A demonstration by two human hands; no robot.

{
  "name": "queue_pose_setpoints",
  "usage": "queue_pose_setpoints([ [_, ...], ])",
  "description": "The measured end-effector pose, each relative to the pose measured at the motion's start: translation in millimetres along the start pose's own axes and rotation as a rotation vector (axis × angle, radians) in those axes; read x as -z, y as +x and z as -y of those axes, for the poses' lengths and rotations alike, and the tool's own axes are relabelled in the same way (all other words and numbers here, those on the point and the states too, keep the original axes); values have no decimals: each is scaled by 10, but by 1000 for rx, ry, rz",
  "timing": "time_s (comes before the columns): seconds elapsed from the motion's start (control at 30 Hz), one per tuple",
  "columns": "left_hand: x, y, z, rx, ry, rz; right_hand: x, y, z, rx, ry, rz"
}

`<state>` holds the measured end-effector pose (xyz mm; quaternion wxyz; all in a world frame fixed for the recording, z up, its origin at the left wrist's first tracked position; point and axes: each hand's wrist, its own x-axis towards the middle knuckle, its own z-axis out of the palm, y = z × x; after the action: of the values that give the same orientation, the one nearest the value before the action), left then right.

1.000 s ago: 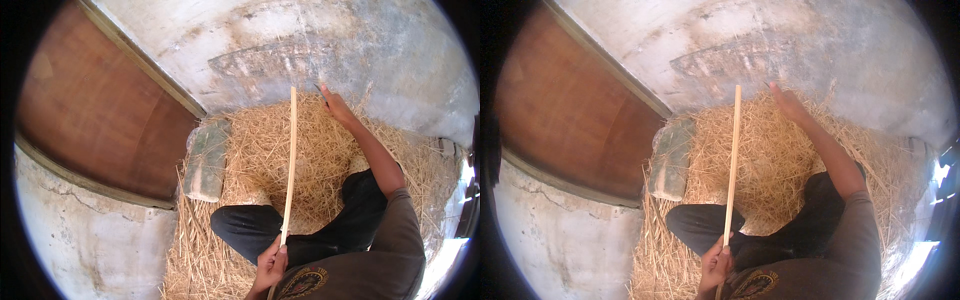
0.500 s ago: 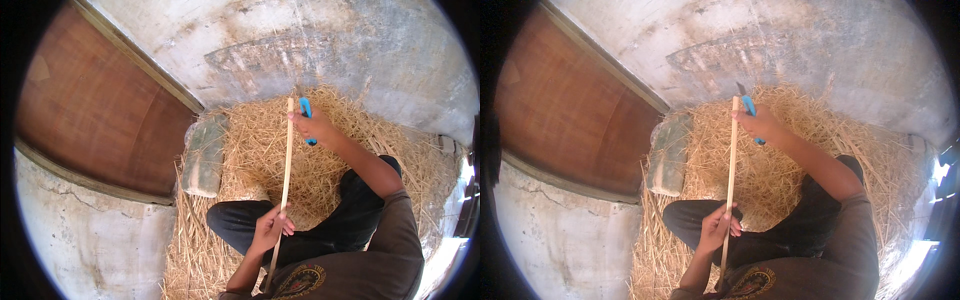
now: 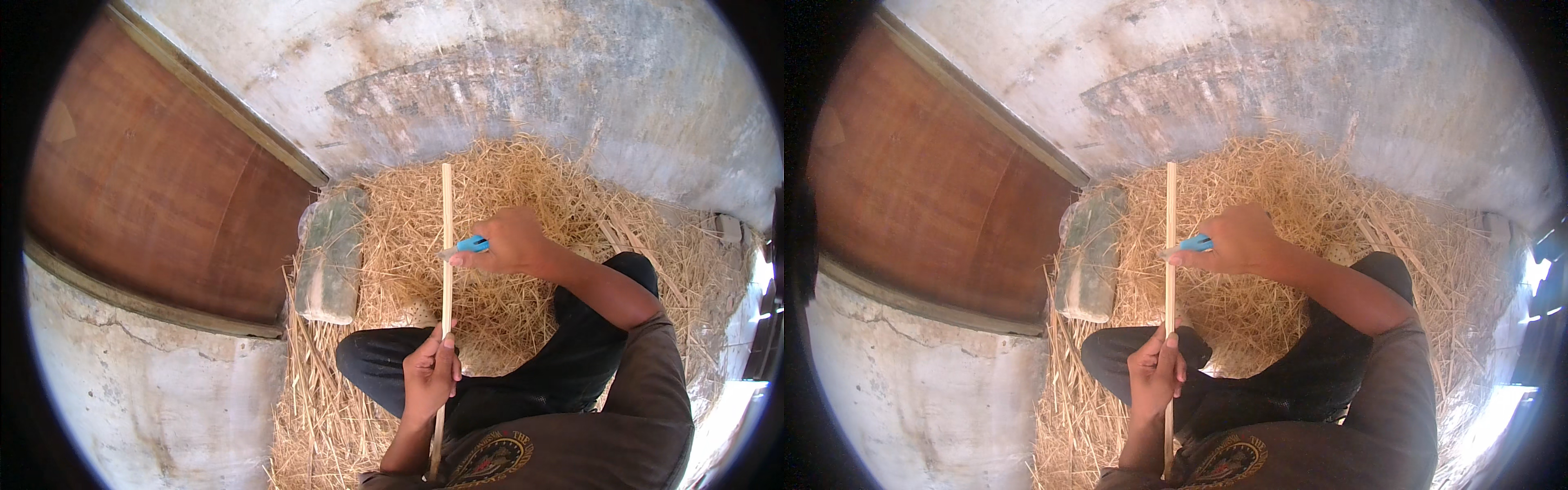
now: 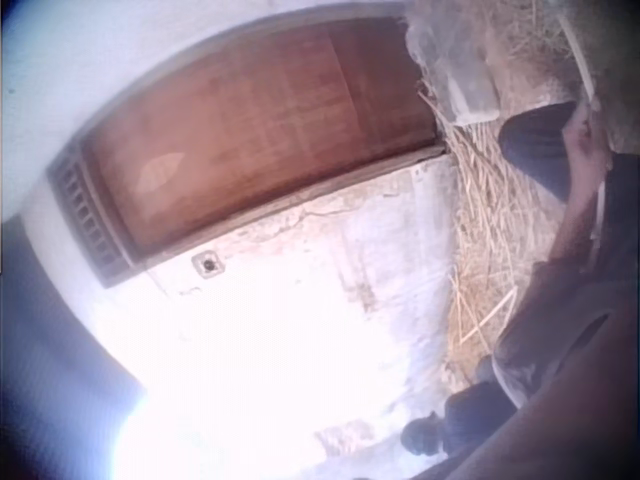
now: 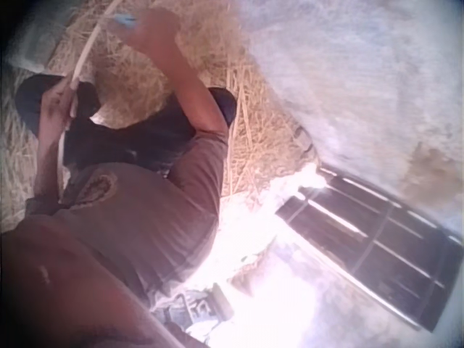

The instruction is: The person sits on a straw-covered floor and uses a small knife to shave a long, thin bamboo stick. They hold the stick with one hand and scrape the knife along its length to remove the outer layer, occasionally rotating the stick to work on different sides.

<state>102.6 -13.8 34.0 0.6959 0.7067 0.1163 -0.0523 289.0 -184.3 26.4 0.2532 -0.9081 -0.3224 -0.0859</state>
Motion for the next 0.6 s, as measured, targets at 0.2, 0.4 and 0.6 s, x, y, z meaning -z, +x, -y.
queue_pose_setpoints([
  [0.2, -99, -226, -57, -11, 19, -18, -72, 137, -92, -80, -43, 74],
  [0.4, -111, -305, -69, -13, 5, -8, -162, 168, -228, 20, -15, -29],
  [0.6, -102, -328, 40, -52, 1, -7, -258, 231, -454, -25, -102, -5],
])
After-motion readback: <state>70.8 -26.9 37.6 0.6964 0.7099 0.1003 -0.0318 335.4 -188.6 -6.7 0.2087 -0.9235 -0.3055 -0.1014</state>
